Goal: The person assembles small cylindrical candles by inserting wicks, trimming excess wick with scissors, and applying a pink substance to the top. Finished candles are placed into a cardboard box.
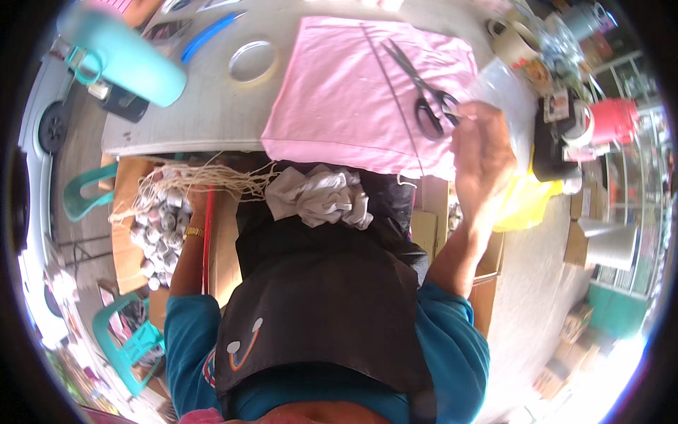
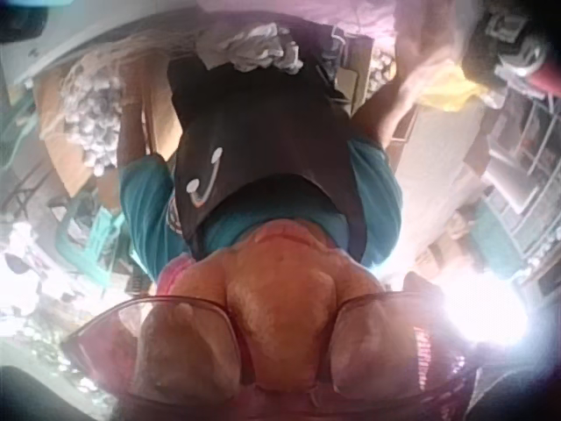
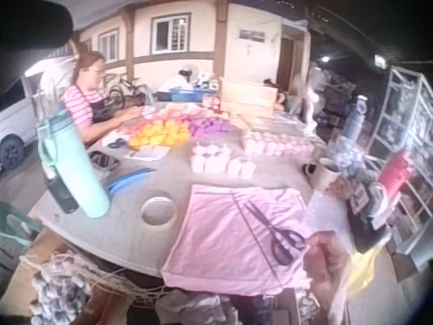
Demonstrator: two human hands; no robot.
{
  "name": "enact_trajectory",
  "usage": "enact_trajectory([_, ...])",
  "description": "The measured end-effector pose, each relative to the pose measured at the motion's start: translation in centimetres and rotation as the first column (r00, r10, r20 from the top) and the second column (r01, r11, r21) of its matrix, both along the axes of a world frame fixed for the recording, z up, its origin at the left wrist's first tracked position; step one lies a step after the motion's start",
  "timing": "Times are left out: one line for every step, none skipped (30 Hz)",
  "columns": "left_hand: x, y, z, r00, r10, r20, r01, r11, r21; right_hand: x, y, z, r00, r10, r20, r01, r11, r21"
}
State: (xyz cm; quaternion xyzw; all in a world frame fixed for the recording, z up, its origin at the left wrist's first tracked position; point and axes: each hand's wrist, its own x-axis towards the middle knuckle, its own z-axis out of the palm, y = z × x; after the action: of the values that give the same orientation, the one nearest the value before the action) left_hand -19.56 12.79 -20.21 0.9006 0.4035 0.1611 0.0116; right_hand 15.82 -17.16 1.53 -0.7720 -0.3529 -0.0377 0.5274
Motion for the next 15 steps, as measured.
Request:
enact_trajectory([-0.1,0.1,0.2,1.0,0.014,-0.006,-0.014,1.0,-0.012,0.6,0.1,-0.3,1.0,-0.014,0.006,0.014,1.0,0.008])
enact_trajectory([-0.1,0.1,0.5,1.0,0.028,-0.009,-0.028,0.999,-0.025,1.1,-0.1,-0.5,0.999,-0.042,0.009,0.042,0.999,0.011])
enact_trajectory([-0.1,0.0,0.9,0.999,0.039,-0.009,-0.04,0.999,-0.038,1.5,-0.1,-0.7,0.998,-0.057,0.016,0.057,0.998,0.002])
enact_trajectory([0.0,-0.2,1.3,0.999,0.053,-0.002,-0.053,0.997,-0.052,1.6,-0.3,-0.8,0.997,-0.068,0.023,0.069,0.998,-0.007])
enact_trajectory([0.0,-0.5,1.8,0.997,0.071,0.002,-0.071,0.995,-0.066,1.7,-0.4,-0.9,0.997,-0.05,0.064,0.05,0.999,0.002])
enact_trajectory([0.0,-0.8,2.3,0.996,0.09,0.012,-0.089,0.992,-0.085,1.4,-0.5,-1.1,0.994,-0.03,0.104,0.029,1.0,0.008])
enact_trajectory([-0.2,-1.3,2.9,0.993,0.114,0.02,-0.111,0.988,-0.107,1.2,-0.5,-1.1,0.99,-0.018,0.138,0.016,1.0,0.016])
enact_trajectory([-0.4,-1.9,3.6,0.989,0.144,0.034,-0.138,0.981,-0.137,0.4,-0.5,-1.4,0.99,-0.02,0.136,0.026,0.999,-0.043])
enact_trajectory([-0.9,-2.6,4.4,0.983,0.178,0.043,-0.168,0.97,-0.175,-0.2,-0.5,-1.7,0.985,0.036,0.171,-0.024,0.997,-0.074])
enact_trajectory([-1.6,-3.3,5.3,0.977,0.209,0.05,-0.192,0.953,-0.232,-0.7,-0.2,-2.1,0.97,0.11,0.216,-0.089,0.991,-0.105])
enact_trajectory([-2.4,-4.2,6.3,0.968,0.248,0.036,-0.225,0.924,-0.307,-1.1,0.0,-2.5,0.948,0.188,0.258,-0.156,0.978,-0.138])
enact_trajectory([-3.3,-4.9,7.6,0.967,0.256,-0.007,-0.239,0.894,-0.38,-1.3,0.1,-2.7,0.953,0.2,0.229,-0.171,0.975,-0.142])
enact_trajectory([-4.2,-5.6,9.0,0.969,0.235,-0.073,-0.243,0.861,-0.447,-1.5,0.4,-3.0,0.956,0.206,0.207,-0.179,0.974,-0.14])
enact_trajectory([-4.9,-6.2,10.7,0.976,0.18,-0.121,-0.217,0.838,-0.501,-1.4,0.7,-3.2,0.957,0.189,0.221,-0.169,0.98,-0.109])
enact_trajectory([-5.4,-6.8,12.6,0.979,0.121,-0.163,-0.193,0.809,-0.556,-1.3,1.0,-3.3,0.963,0.179,0.203,-0.157,0.98,-0.119])
